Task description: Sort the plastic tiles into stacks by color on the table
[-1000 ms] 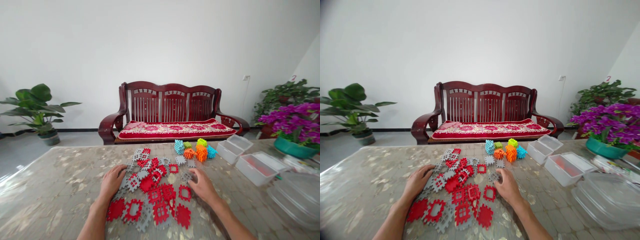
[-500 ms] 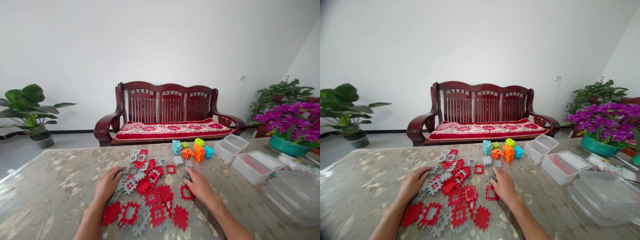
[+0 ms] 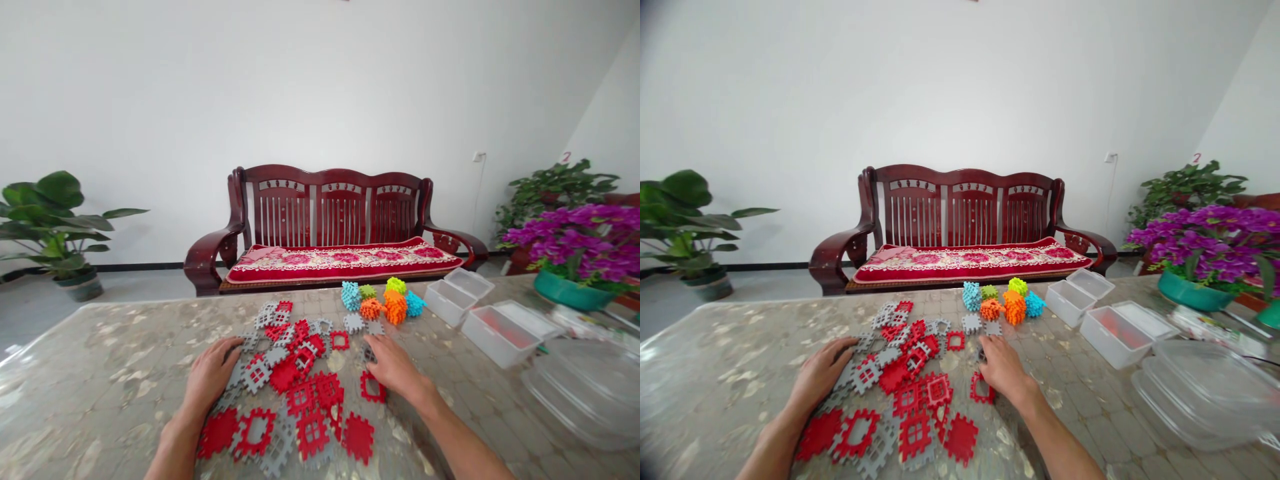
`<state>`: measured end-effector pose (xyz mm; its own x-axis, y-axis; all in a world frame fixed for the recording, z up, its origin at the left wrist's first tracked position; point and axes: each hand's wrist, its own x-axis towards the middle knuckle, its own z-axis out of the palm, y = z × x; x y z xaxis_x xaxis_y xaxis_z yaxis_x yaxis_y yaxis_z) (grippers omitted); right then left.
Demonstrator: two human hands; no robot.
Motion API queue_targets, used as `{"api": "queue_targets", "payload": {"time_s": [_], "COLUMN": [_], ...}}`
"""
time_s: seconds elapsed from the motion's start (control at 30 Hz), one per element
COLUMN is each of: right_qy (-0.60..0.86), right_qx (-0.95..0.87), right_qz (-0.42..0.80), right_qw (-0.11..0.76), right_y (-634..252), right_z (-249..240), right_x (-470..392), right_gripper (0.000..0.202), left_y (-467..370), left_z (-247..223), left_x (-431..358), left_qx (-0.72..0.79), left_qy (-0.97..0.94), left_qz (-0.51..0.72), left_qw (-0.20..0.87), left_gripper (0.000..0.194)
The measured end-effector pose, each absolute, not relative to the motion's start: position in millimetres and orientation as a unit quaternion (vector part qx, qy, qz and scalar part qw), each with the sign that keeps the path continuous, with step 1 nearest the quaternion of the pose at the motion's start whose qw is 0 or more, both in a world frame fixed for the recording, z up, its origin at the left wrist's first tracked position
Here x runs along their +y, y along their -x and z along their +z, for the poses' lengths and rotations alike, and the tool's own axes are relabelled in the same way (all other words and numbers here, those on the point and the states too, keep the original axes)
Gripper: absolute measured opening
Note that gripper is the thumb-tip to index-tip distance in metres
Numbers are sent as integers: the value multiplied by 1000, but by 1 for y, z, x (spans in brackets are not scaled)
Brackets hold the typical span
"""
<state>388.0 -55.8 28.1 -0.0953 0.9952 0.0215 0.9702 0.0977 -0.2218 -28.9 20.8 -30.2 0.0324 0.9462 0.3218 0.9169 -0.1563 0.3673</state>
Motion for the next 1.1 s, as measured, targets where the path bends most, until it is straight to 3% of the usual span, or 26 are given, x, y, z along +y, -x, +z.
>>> {"api": "queue_targets", "payload": {"time_s": [0.23,0.37,0.9,1.1], "right_qy": [648,641,648,639], "right_qx": [-737,-742,-731,-739], "right_qz": [36,15,21,21], "right_qw": [188,197,214,211], "right_y": [-420,-435,-437,-440], "right_z": [24,28,2,1], "right_x": [-39,-20,-15,-15], "right_gripper": [61,64,30,32], "left_y": [30,31,31,32], "left_z": [-31,-33,-32,-35], "left_x": [21,22,21,22], "left_qx": [647,647,650,647], "left_qy": [-722,-721,-714,-714], "left_qz": [241,246,257,266], "left_qw": [31,33,32,33], "left_gripper": [42,42,40,38]}}
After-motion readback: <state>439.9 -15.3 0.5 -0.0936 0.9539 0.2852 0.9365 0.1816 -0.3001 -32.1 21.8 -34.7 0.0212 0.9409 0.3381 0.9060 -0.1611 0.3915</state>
